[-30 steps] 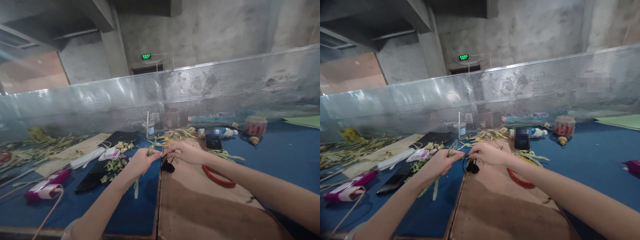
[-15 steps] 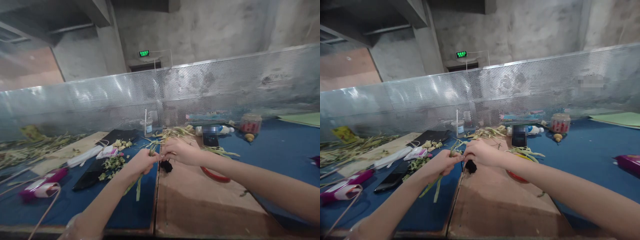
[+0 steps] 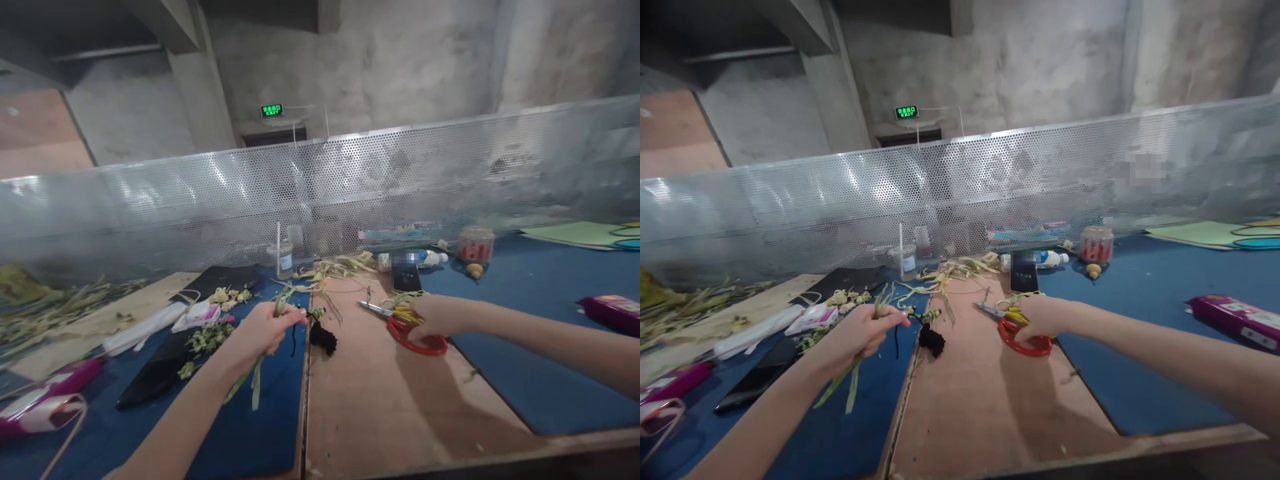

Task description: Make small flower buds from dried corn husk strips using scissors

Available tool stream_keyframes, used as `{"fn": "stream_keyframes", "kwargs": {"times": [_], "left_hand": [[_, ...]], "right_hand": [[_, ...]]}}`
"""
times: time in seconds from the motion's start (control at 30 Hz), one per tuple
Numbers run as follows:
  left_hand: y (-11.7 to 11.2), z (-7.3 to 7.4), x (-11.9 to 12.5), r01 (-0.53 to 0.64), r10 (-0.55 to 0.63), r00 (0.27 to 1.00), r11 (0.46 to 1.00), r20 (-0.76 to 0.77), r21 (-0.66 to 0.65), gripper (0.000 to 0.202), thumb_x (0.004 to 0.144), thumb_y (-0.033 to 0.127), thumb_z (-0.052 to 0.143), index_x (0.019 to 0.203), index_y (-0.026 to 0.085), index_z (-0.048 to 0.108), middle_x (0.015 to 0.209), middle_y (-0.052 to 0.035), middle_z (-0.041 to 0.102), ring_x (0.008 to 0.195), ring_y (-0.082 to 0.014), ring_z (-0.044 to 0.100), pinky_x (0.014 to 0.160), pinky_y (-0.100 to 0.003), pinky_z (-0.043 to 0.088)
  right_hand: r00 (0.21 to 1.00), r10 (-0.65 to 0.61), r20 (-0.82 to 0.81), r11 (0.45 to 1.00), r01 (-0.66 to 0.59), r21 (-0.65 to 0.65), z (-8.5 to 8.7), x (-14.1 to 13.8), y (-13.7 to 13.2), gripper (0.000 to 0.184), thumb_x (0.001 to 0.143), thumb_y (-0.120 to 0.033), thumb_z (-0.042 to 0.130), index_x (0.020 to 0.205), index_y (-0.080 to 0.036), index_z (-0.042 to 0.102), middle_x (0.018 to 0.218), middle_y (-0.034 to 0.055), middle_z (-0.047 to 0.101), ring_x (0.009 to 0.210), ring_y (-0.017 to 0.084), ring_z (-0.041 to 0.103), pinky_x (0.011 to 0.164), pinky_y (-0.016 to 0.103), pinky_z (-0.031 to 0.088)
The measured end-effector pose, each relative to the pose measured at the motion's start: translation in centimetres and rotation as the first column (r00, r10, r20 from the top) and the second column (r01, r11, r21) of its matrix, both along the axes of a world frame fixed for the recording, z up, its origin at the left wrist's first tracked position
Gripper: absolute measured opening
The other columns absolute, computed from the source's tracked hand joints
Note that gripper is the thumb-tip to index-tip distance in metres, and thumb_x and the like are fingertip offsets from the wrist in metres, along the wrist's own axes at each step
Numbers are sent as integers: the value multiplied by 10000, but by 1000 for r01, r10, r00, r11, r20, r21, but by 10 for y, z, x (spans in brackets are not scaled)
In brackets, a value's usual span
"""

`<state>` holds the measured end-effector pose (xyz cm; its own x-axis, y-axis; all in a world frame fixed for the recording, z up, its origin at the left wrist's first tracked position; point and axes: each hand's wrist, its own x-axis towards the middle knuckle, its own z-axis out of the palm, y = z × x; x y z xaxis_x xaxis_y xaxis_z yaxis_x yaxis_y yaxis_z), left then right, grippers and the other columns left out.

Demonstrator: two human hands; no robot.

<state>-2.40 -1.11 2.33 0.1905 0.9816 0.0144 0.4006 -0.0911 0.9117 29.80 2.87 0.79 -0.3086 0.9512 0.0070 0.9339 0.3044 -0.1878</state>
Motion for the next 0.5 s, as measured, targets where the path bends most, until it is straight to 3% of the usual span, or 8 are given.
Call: {"fn": "stream_keyframes", "kwargs": {"times": [0.1, 0.23, 0.37, 0.5], "left_hand": [[-2, 2, 1, -1, 2, 999, 1000, -39, 18, 321, 719, 482, 554, 734, 164, 596, 375, 94, 218, 333, -49, 157, 361, -201, 111], [-7, 6, 0, -11, 14, 997, 999, -70, 33, 327, 741, 480, 525, 740, 159, 583, 360, 93, 227, 323, -49, 168, 365, -202, 117], [-7, 8, -2, -32, 35, 995, 999, -92, 35, 320, 752, 468, 512, 747, 153, 571, 362, 94, 229, 325, -47, 172, 367, -204, 113], [-5, 10, -2, -40, 45, 991, 998, -125, 41, 316, 758, 458, 500, 768, 149, 564, 352, 101, 221, 323, -50, 181, 369, -202, 121]], "right_hand": [[999, 26, 41, 998, -23, -63, -7, 4, -1, 260, 621, -400, 611, 542, -190, 481, 544, 9, 504, 524, 160, 489, 461, 255, 281], [999, -16, 39, 1000, 16, -7, -8, 4, 5, 174, 618, -320, 576, 561, -181, 488, 546, 17, 519, 538, 166, 506, 461, 252, 281], [999, -44, -32, 994, 47, 98, -10, 7, 11, 215, 614, -339, 580, 725, -158, 546, 675, 68, 607, 591, 189, 545, 489, 259, 332], [994, -23, -105, 963, 50, 264, -7, 4, 10, 309, 619, -362, 593, 839, -160, 515, 823, 96, 621, 671, 203, 567, 540, 257, 380]]}}
